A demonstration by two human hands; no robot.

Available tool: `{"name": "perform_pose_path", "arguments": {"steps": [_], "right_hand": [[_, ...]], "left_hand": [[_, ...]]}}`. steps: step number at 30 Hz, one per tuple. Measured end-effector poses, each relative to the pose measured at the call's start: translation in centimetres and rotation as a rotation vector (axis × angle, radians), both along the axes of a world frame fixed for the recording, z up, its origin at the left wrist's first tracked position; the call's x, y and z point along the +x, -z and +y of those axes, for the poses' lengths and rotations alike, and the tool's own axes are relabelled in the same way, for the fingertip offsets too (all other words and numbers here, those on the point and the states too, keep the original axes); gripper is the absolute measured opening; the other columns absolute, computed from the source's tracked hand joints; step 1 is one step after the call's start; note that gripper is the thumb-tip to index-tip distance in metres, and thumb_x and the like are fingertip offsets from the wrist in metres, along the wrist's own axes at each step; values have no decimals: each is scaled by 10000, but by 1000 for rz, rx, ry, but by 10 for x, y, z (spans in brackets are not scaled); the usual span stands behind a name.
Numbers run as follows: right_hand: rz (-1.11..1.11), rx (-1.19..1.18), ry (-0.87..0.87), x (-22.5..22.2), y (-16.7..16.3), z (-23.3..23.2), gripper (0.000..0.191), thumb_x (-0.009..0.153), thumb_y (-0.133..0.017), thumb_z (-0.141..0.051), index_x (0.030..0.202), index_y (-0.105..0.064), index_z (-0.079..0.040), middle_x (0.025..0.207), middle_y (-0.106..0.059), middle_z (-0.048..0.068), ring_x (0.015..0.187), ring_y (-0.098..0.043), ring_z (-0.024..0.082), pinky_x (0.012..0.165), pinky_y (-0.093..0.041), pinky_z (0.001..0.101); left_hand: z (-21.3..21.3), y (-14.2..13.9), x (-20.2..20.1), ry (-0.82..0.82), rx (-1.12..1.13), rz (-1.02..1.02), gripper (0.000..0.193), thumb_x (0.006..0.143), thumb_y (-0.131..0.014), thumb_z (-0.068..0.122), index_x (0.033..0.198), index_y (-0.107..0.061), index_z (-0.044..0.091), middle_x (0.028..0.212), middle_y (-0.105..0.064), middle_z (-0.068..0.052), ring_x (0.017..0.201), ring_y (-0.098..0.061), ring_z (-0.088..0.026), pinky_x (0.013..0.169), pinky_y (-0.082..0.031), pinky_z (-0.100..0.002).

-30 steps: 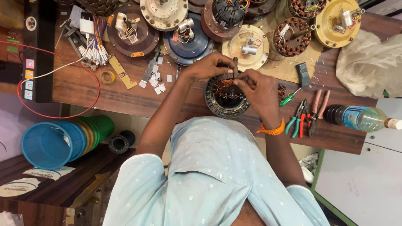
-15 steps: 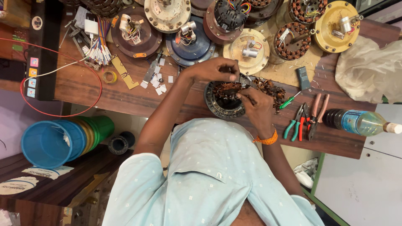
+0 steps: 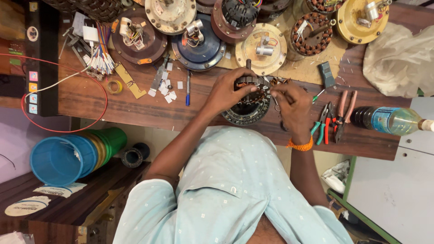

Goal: The person works at a cluttered workbench covered with disassembled fan motor parts, fitting copper wound stator coils into a motor housing by hand. They press and seat the windings into the housing, reposition the assembly, and continue fitting components throughout the episode.

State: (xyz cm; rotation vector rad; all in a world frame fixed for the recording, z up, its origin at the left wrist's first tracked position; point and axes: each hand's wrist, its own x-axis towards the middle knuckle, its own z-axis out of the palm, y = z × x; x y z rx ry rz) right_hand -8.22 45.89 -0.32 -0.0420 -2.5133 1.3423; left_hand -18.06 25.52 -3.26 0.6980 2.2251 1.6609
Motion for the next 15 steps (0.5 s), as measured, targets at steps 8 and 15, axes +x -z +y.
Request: {"name": "perform_pose_path", "arguments": {"steps": [8,15], "right_hand": [[-106,54,25,-49,-12,-7,85,952,-783,-47,1000,-741,9,788,-680,100,627,-529,99,559,-403,275],[-344,-105,-66,-78,17,2,124,901,-787,-99,995,-770,-21,790,-740,28,620,-614,32,531,-473,242]], "left_hand": [[5,-3,13,-125,-4,97,345,874,-793,237,1155,-665,81,1097,-713,-122,1036,-701,-325,887,-537,-409],[7,-1,15,-160,-43,-7,370,858,-796,293,1123,-671,67,1028,-724,-120,947,-717,-273,826,-540,-375]]}}
